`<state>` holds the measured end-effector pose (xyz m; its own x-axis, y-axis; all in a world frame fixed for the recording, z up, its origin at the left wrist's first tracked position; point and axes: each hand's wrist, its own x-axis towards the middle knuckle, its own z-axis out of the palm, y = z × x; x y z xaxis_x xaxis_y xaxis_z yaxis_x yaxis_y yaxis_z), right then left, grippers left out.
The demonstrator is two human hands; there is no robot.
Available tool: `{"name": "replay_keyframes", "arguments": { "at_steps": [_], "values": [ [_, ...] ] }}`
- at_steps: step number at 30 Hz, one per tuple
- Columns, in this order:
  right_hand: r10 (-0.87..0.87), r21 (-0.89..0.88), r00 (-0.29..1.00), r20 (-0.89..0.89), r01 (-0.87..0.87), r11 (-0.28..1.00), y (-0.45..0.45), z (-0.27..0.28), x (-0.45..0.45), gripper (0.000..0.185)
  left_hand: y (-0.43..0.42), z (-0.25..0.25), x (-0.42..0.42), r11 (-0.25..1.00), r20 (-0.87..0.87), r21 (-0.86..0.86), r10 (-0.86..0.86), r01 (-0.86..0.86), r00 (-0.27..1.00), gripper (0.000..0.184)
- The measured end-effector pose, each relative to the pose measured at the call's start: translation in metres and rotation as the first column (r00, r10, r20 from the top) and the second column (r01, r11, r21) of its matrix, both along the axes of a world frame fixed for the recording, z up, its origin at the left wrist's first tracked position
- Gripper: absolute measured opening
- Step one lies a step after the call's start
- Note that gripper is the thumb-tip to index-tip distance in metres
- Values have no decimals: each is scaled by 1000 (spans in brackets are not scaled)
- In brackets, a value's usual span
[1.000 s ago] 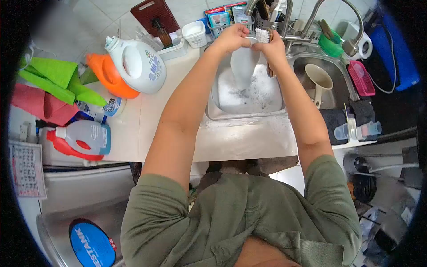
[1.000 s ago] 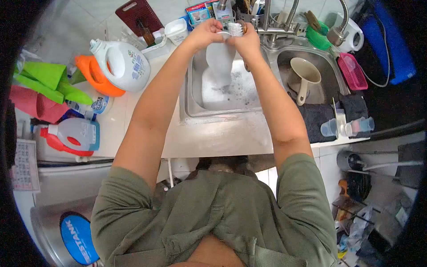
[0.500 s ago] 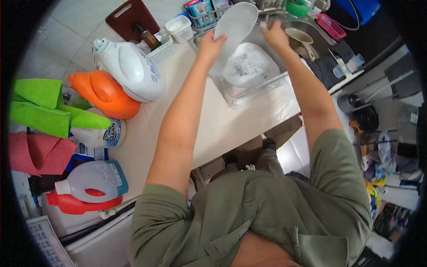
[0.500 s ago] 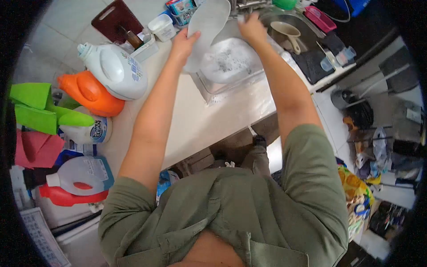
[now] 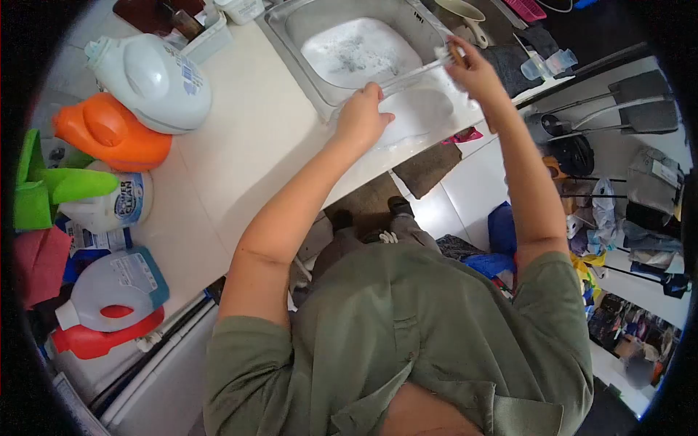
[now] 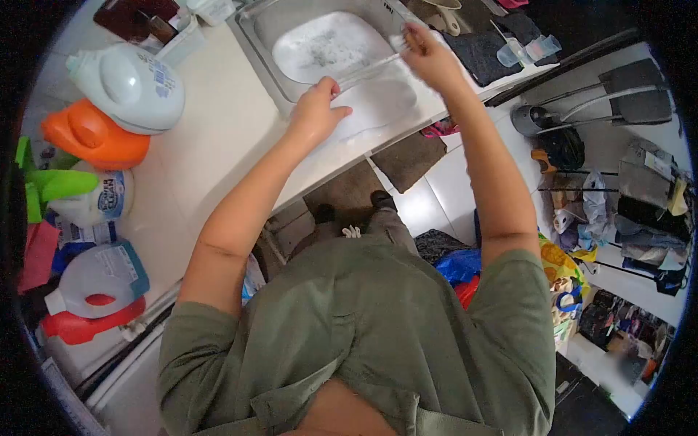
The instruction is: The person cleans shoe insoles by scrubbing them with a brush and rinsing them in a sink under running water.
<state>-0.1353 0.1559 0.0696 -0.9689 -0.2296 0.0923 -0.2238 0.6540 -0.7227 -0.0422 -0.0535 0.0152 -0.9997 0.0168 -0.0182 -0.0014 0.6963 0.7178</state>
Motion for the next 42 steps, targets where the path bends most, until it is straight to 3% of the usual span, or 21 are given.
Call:
{"name": "replay_keyframes", "arguments": {
  "at_steps": [2,3,5,6,12,15,18,19,21,22,25,28,31,33,34,35,37,39,40,41,42],
  "values": [
    [103,71,990,-93,-97,993,-7,-15,15,45,5,-4,15,979,-300,-190,17,-77,954,34],
    [175,121,968,-183,-154,981,-10,-27,19,44,6,-4,25,979,-293,-185,31,-88,956,34],
    [205,229,962,-180,-162,960,-21,-36,31,44,1,-2,43,935,-431,-306,33,-180,902,27],
    [222,331,957,-185,-152,932,-24,-39,35,43,-3,-4,48,934,-424,-307,38,-183,905,27],
    [329,472,925,-192,-207,857,-35,-40,29,46,-27,-15,63,952,-414,-291,-32,-99,910,27],
    [304,445,924,-232,-177,878,-47,-39,32,43,-27,-19,67,961,-496,-238,5,-142,868,26],
    [276,463,940,-201,-157,872,-73,-34,60,40,-26,-15,67,954,-370,-209,129,-217,920,30],
    [371,539,922,-112,-257,802,-84,-31,74,37,-26,-17,67,945,-368,-228,139,-234,919,32],
    [339,664,940,29,-272,697,-114,-14,107,35,-26,-18,65,938,-362,-241,151,-249,920,35],
    [383,685,920,-80,-228,692,-105,-30,99,32,-26,-19,65,939,-365,-240,147,-246,919,36],
    [105,699,994,-13,-66,712,-71,-18,43,28,-25,-20,67,944,-372,-227,144,-240,917,38],
    [221,737,975,-22,-134,662,-103,-28,100,31,-25,-23,62,928,-369,-289,119,-236,922,35],
    [5,695,998,55,-42,718,-81,-29,69,32,-27,-20,64,948,-361,-234,123,-218,924,34],
    [-30,697,994,-101,92,711,-67,-26,50,31,-26,-22,66,948,-350,-236,120,-212,929,35],
    [27,759,1000,4,-20,651,-84,-30,65,30,-27,-22,62,946,-365,-240,120,-218,923,35],
    [260,778,965,-38,-134,613,-96,-45,91,29,-26,-23,61,945,-371,-243,117,-218,921,35],
    [165,760,986,33,-132,637,-110,-19,100,28,-26,-23,63,948,-379,-235,114,-214,919,36],
    [-51,711,995,-85,96,696,-72,-35,53,29,-28,-22,60,947,-399,-227,122,-227,909,36],
    [-113,679,992,-57,121,724,-67,-24,43,31,-27,-23,61,947,-396,-227,121,-225,910,36],
    [-118,681,991,-55,124,722,-70,-30,53,31,-26,-24,62,948,-399,-226,121,-225,909,36],
    [-4,672,998,-63,45,740,-87,-29,70,34,-25,-24,61,946,-389,-222,135,-235,911,36]
  ]
}}
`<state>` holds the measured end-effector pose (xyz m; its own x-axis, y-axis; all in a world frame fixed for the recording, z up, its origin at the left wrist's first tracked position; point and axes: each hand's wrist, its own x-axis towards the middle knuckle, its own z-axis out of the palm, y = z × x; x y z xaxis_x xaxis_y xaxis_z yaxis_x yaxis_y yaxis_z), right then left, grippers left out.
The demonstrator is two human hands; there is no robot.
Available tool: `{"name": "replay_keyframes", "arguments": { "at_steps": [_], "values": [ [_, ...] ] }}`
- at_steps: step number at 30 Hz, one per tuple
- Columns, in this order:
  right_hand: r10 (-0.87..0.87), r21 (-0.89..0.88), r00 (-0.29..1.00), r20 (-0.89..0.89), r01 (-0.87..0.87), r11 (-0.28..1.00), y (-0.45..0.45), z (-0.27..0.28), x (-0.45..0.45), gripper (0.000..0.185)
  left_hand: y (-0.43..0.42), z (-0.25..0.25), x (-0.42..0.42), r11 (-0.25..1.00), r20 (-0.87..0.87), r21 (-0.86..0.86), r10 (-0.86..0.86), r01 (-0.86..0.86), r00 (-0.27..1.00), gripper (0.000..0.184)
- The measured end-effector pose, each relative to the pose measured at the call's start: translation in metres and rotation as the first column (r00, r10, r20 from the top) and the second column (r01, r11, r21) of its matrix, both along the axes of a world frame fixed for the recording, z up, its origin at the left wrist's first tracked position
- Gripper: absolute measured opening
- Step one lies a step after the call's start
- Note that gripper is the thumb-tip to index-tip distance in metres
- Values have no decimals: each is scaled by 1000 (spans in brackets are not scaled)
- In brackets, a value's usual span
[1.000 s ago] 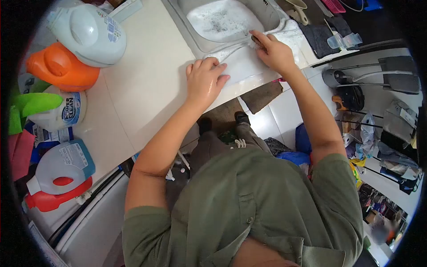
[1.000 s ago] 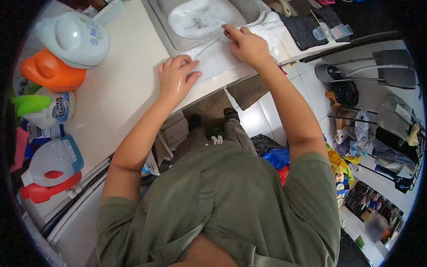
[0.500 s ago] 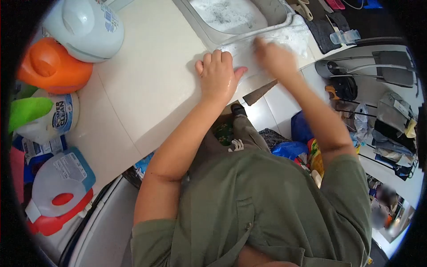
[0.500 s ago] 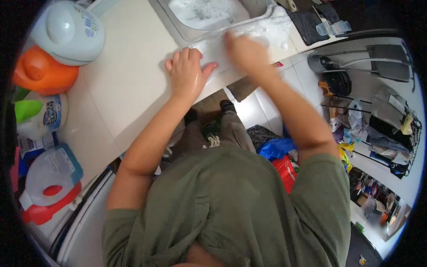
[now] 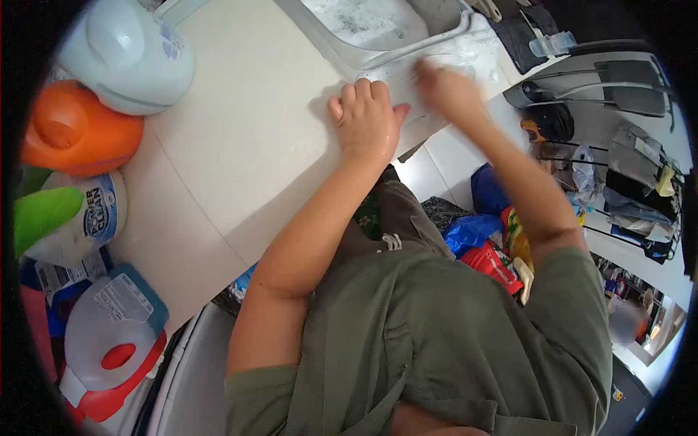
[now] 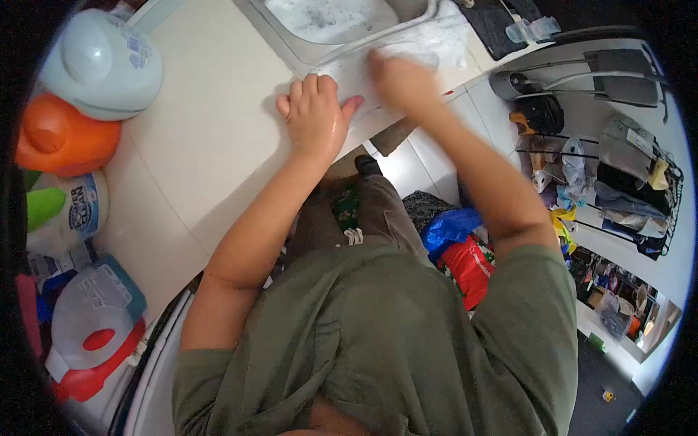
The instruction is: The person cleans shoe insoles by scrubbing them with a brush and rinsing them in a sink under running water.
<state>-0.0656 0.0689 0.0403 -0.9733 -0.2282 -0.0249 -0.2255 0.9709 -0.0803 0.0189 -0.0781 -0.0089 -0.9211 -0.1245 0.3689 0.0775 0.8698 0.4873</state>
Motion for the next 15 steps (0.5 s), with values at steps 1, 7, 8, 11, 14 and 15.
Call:
{"name": "replay_keyframes", "arguments": {
  "at_steps": [1,7,8,11,14,15],
  "values": [
    [110,-10,994,2,-110,994,-16,-2,21,36,1,0,-3,1000,-2,4,-7,7,1000,36],
    [33,90,998,-62,-28,996,8,-16,-14,32,0,2,0,999,44,-33,-1,2,999,36],
    [26,92,997,-67,-20,996,6,-22,-10,32,1,2,-2,999,38,-32,-8,9,999,36],
    [-87,-85,996,-1,87,993,6,-21,-3,33,-3,0,0,999,24,-35,0,1,1000,36],
    [-176,73,980,88,170,983,2,-1,-20,38,0,-3,2,999,-3,-44,-4,3,1000,36],
    [-56,85,995,85,48,995,-23,-2,9,30,0,-7,-1,996,-20,-83,15,-16,1000,36]
  ]
}}
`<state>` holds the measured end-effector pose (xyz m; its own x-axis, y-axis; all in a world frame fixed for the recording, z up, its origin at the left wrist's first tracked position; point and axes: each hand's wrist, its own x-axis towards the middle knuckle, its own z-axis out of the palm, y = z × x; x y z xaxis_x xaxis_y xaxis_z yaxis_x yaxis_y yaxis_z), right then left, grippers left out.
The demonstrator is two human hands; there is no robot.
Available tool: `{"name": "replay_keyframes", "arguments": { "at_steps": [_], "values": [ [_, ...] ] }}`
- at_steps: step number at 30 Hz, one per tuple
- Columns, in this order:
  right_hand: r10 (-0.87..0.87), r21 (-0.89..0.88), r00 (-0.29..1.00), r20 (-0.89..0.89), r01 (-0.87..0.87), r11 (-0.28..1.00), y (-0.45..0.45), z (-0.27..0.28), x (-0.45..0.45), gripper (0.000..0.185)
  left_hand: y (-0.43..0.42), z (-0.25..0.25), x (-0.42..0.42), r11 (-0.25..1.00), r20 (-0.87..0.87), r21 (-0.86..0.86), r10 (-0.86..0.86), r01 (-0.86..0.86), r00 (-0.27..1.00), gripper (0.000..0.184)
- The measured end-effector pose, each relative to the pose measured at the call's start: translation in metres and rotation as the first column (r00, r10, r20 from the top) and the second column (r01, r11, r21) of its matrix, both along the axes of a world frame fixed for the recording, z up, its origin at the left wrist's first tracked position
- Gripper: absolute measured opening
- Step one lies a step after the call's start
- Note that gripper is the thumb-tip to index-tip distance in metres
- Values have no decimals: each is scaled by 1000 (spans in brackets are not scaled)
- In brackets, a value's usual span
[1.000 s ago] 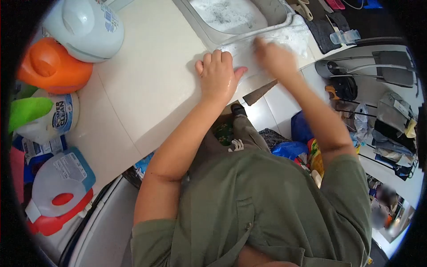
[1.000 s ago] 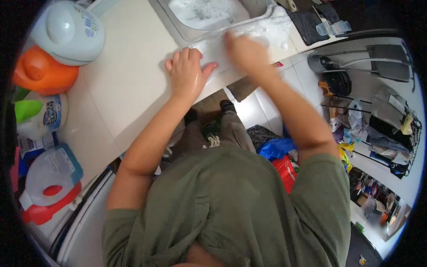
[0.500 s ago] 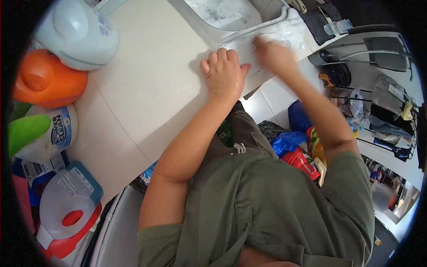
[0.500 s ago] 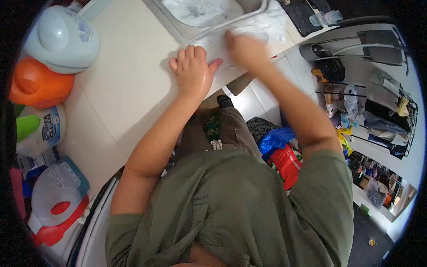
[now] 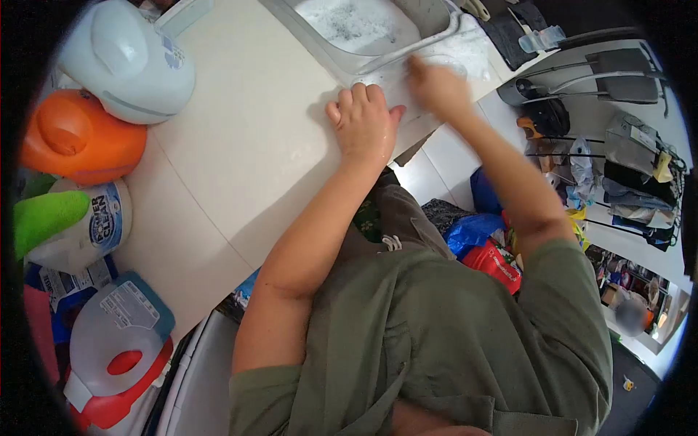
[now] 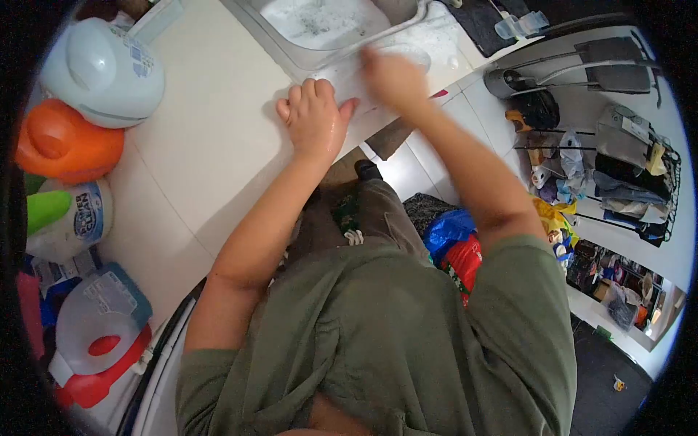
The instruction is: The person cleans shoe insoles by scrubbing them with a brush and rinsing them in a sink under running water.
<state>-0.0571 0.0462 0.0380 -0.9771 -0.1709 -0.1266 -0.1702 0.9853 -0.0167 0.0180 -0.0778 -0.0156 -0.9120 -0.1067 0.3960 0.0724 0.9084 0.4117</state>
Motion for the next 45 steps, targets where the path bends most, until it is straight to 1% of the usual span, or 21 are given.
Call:
{"name": "replay_keyframes", "arguments": {
  "at_steps": [2,4,6,8,9,12,14,16,24,25,26,28,30,31,32,35,38,40,43,44,45],
  "values": [
    [164,-119,986,-10,-164,979,-10,-1,22,30,2,-1,-1,999,-11,-35,20,-21,1000,37],
    [-122,-126,992,-24,118,985,23,4,-22,33,0,7,3,999,-27,44,4,-3,1000,37],
    [-158,-87,979,-127,148,985,37,-1,-48,32,1,4,6,999,3,46,4,-4,1000,38],
    [159,154,987,7,-158,975,0,-20,-11,35,3,6,0,1000,37,19,15,-16,999,37],
    [161,157,987,2,-159,975,5,-18,-16,35,3,7,-2,1000,32,21,17,-18,999,37],
    [-168,-112,983,-70,160,981,37,-5,-32,38,0,11,1,999,25,35,29,-29,999,36],
    [-194,-145,964,-182,169,975,49,-3,-27,38,2,9,2,998,35,54,26,-28,999,35],
    [59,-19,976,-212,-64,998,25,-9,10,32,2,10,1,998,53,53,37,-39,998,35],
    [-77,-87,983,-164,64,994,66,7,-24,33,4,13,5,998,96,25,46,-49,994,34],
    [4,-200,988,-153,-35,979,49,1,0,33,6,12,7,998,88,34,55,-58,995,34],
    [85,-161,996,-26,-88,983,25,15,26,33,6,13,4,997,67,41,69,-72,995,34],
    [208,-116,977,-50,-213,970,24,-3,29,35,5,10,4,997,59,14,72,-72,996,34],
    [-47,-119,999,24,50,992,51,6,-17,33,7,10,3,996,49,-5,87,-86,995,34],
    [-65,-228,985,-157,28,973,72,-7,-40,31,8,11,4,996,63,-7,91,-91,994,34],
    [-64,-231,985,-158,26,973,63,-18,-27,31,10,12,3,996,71,-10,91,-90,993,34],
    [246,102,965,-95,-236,966,42,-28,-3,31,10,9,2,990,62,-97,113,-106,992,34],
    [-31,-167,988,-154,5,986,71,-7,-33,32,10,11,4,996,33,-42,82,-81,996,34],
    [-17,-204,981,-193,-23,979,70,-2,-32,34,12,9,7,995,30,-46,88,-86,996,33],
    [228,-39,968,-103,-233,972,35,-2,33,32,10,6,0,995,-16,-49,86,-86,996,34],
    [58,-181,997,-47,-66,981,51,-6,11,31,10,7,2,996,-50,-54,68,-70,996,34],
    [58,-184,997,-47,-65,981,59,-9,-7,31,10,10,3,995,13,-59,80,-79,997,35]
  ]
}}
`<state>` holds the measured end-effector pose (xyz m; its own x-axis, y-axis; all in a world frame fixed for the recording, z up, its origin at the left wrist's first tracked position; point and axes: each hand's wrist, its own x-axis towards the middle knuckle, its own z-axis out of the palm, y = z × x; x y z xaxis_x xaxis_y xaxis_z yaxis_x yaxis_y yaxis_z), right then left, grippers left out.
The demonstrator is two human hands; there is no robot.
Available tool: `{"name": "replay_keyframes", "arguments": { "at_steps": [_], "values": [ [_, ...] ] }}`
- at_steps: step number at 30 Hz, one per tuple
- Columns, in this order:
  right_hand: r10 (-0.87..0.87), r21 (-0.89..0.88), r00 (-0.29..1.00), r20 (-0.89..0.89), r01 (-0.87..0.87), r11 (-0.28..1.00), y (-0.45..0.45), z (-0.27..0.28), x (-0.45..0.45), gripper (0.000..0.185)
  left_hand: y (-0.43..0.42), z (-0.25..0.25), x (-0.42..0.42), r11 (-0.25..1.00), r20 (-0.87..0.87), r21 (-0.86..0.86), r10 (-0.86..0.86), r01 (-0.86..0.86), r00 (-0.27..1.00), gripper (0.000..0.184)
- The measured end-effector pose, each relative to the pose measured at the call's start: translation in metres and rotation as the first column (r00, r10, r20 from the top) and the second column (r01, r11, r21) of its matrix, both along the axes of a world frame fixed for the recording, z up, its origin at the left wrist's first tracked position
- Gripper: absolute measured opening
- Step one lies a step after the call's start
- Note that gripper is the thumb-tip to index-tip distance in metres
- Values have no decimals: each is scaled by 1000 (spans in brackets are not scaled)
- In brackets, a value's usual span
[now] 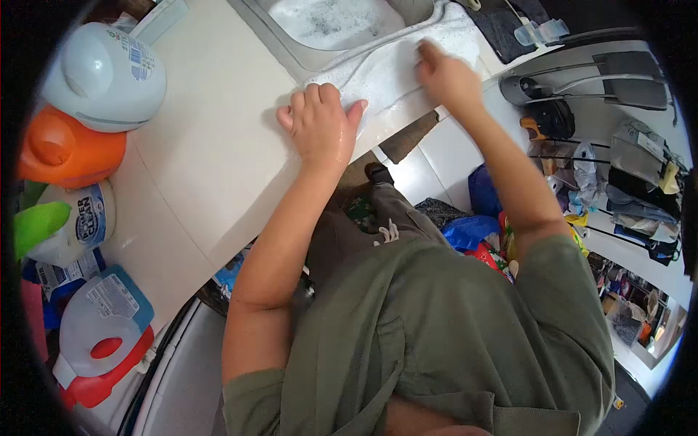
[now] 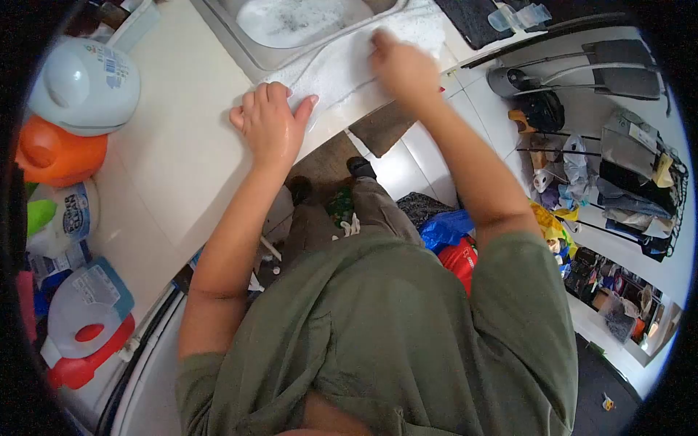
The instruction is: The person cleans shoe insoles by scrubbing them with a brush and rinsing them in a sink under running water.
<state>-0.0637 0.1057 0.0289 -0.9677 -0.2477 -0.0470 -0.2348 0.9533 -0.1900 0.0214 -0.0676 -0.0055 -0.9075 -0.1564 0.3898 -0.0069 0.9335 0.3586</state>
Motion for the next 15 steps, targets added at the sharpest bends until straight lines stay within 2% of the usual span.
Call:
{"name": "replay_keyframes", "arguments": {
  "at_steps": [2,3,5,6,7,9,11,12,15],
  "values": [
    [-50,15,997,51,49,999,10,0,-19,35,1,0,5,1000,30,-2,8,-8,1000,35],
    [29,145,995,98,-43,988,-12,-8,11,34,2,0,-1,1000,45,-2,24,-24,999,35],
    [156,110,984,87,-166,980,-32,14,44,34,2,0,-2,1000,28,-12,15,-14,999,35],
    [35,-10,999,-37,-36,999,-10,-3,21,31,0,-1,0,1000,10,-25,12,-12,1000,34],
    [-73,5,997,-13,73,997,7,5,-7,31,-2,-1,-1,999,8,-33,17,-16,1000,34],
    [-97,-22,992,-83,96,995,15,9,-22,29,0,0,0,1000,0,-15,-3,3,1000,34],
    [130,92,991,29,-132,987,-18,11,32,28,1,-2,-2,1000,-22,-16,2,-2,1000,34],
    [132,91,991,31,-135,987,-12,9,23,28,0,-4,-2,1000,-31,-18,6,-7,1000,35],
    [-101,-24,983,-150,98,995,19,8,-17,27,0,-5,-1,999,-65,-20,-27,26,998,35]
  ]
}}
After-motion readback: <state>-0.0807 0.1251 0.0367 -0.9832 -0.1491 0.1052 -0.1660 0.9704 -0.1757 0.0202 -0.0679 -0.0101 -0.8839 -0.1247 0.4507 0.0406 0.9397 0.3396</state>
